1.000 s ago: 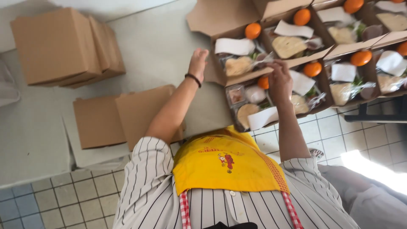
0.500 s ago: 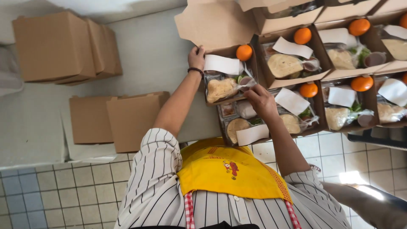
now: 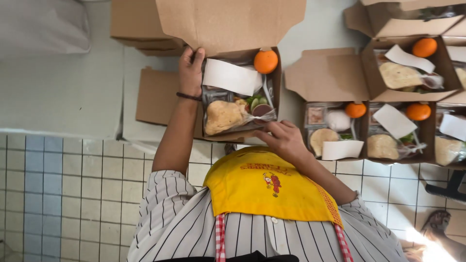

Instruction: The person closes lids on cardboard food boxes containing oranges, sandwiches, and small containers, and then stacks the closed boxes on a table.

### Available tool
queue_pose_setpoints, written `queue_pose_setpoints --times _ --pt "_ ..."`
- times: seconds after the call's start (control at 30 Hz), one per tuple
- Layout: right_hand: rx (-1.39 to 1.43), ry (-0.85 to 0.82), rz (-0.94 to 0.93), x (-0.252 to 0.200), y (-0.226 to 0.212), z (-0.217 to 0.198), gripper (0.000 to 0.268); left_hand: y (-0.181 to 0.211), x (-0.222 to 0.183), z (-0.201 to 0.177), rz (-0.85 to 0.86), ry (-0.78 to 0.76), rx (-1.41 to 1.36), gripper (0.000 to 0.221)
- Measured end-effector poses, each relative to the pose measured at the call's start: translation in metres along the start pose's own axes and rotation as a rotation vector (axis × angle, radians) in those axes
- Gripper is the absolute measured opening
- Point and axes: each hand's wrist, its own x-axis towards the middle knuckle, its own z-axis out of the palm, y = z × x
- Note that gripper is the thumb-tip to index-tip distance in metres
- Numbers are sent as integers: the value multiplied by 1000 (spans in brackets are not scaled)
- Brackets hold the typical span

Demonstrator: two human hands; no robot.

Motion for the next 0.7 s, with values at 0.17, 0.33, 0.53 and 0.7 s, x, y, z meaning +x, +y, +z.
queue_pose_setpoints --times 0.17,0.33,0.53,0.7 --pt "-56 -130 -15 17 -44 59 27 -30 -12 -70 -52 11 -73 17" --pt "99 -56 109 19 0 90 4 -31 5 -94 -56 -107 -411 28" --pt "54 507 605 82 113 62 92 32 33 -122 61 -97 -524 31" --pt "533 495 499 108 99 36 79 100 -6 -138 417 -219 306 21"
